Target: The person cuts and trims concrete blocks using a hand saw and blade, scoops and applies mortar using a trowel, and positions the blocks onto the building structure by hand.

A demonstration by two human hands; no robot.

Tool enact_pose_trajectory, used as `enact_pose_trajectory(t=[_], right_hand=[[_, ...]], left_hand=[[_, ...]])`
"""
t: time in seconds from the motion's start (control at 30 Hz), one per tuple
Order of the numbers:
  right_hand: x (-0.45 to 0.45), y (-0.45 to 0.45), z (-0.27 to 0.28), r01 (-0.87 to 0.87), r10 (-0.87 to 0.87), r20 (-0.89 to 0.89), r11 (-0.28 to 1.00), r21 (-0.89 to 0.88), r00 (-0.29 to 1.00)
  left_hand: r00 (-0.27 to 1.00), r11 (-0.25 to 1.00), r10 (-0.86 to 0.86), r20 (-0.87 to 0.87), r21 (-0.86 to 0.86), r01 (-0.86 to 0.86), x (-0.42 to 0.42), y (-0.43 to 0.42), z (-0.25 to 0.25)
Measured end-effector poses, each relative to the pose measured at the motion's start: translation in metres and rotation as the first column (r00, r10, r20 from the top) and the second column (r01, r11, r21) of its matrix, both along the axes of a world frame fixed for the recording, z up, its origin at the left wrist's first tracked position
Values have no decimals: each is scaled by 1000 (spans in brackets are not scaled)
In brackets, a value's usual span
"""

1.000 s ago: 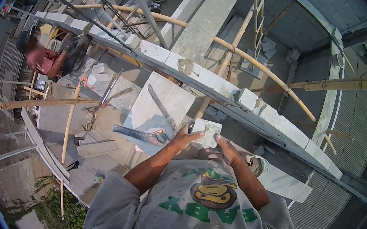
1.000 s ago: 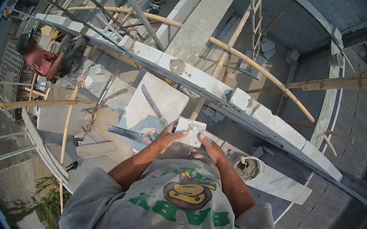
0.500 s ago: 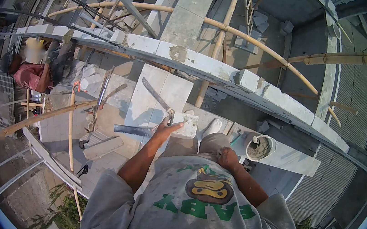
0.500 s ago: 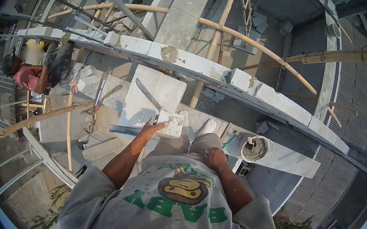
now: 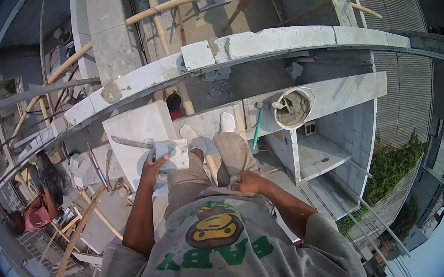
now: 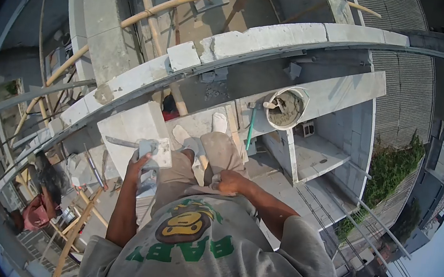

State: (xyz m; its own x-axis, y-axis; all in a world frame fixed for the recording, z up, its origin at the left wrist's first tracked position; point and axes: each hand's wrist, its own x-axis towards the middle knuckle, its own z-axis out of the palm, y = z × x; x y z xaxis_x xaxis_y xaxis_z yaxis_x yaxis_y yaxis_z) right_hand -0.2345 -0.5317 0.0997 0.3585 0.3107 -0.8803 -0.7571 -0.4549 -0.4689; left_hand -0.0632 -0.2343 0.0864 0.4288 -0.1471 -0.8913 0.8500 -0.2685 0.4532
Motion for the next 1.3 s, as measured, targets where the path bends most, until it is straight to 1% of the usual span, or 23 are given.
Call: enact_pose_trajectory(t=[0.07, 0.1, 0.13, 0.17, 0.2, 0.27, 0.33, 0.37, 0.4, 0.5, 0.53, 0.57, 0.67, 0.7, 0.8, 0.87, 0.9, 0.93, 0.97, 1.07, 1.1, 1.23, 1.3], right_hand=[[10, -38, -32, 251, -246, -64, 965, 71, 967], [14, -61, -58, 492, -481, -154, 870, 40, 863], [12, -82, -86, 700, -682, -245, 714, -17, 689], [7, -103, -118, 790, -799, -142, 600, -122, 585], [1, -127, -156, 861, -881, -14, 464, -208, 472], [-20, -174, -240, 874, -937, 144, 230, -428, 318], [-38, -213, -310, 845, -970, 215, -16, -535, 117], [-48, -231, -346, 816, -967, 241, -70, -574, 86], [-57, -248, -381, 792, -965, 250, -86, -604, 86], [-96, -287, -500, 764, -942, 215, 61, -643, 257], [-87, -293, -502, 775, -979, 161, -6, -632, 123], [-77, -295, -503, 778, -989, 133, -30, -628, 69], [-79, -306, -526, 820, -998, 51, -11, -572, 22], [-78, -304, -514, 799, -995, 85, -15, -600, 45], [-104, -299, -451, 752, -962, 56, 170, -637, 266], [-154, -323, -434, 599, -832, -91, 466, -651, 548], [-170, -334, -429, 412, -627, -63, 580, -703, 776], [-185, -338, -425, 203, -368, -56, 625, -754, 928], [-195, -338, -427, -10, -79, -71, 600, -800, 994], [-151, -326, -409, 40, -114, 4, 317, -948, 994], [-143, -323, -418, -69, -25, -79, 264, -962, 997], [-121, -322, -457, -175, 39, -172, 308, -935, 984], [-106, -316, -463, -133, 70, -116, 340, -931, 991]], left_hand=[[1000, 999, -1, 27, -50, 3, 15, -33, -29], [999, 996, 7, 42, -87, -4, 14, -43, -47], [999, 993, 13, 41, -120, -8, 11, -53, -65], [1000, 974, 21, -15, -226, -24, 13, -67, -75], [998, 958, 41, -47, -281, -52, 12, -77, -96], [993, 913, 73, -95, -394, -105, 12, -91, -142], [993, 889, 59, -101, -448, -98, 14, -107, -180], [993, 888, 47, -104, -451, -89, 16, -112, -199], [994, 887, 38, -105, -455, -82, 17, -117, -217], [999, 816, -42, -28, -577, 18, 28, -131, -265], [997, 785, -71, 1, -616, 57, 35, -138, -277], [996, 773, -89, 11, -630, 76, 40, -144, -288], [994, 771, -111, -12, -632, 78, 52, -134, -337], [995, 749, -104, 6, -658, 83, 56, -129, -353], [998, 789, -46, 42, -611, 62, 64, -117, -372], [999, 776, 13, 38, -630, 14, 66, -109, -375], [998, 773, 65, 9, -633, -45, 66, -100, -380], [994, 768, 109, -17, -634, -95, 67, -100, -377], [986, 781, 156, -63, -603, -162, 68, -101, -374], [986, 773, 164, -15, -620, -138, 68, -96, -374], [986, 783, 163, 25, -611, -114, 68, -92, -375], [978, 812, 158, 134, -581, -52, 59, -78, -369], [970, 810, 189, 154, -583, -65, 56, -75, -365]])
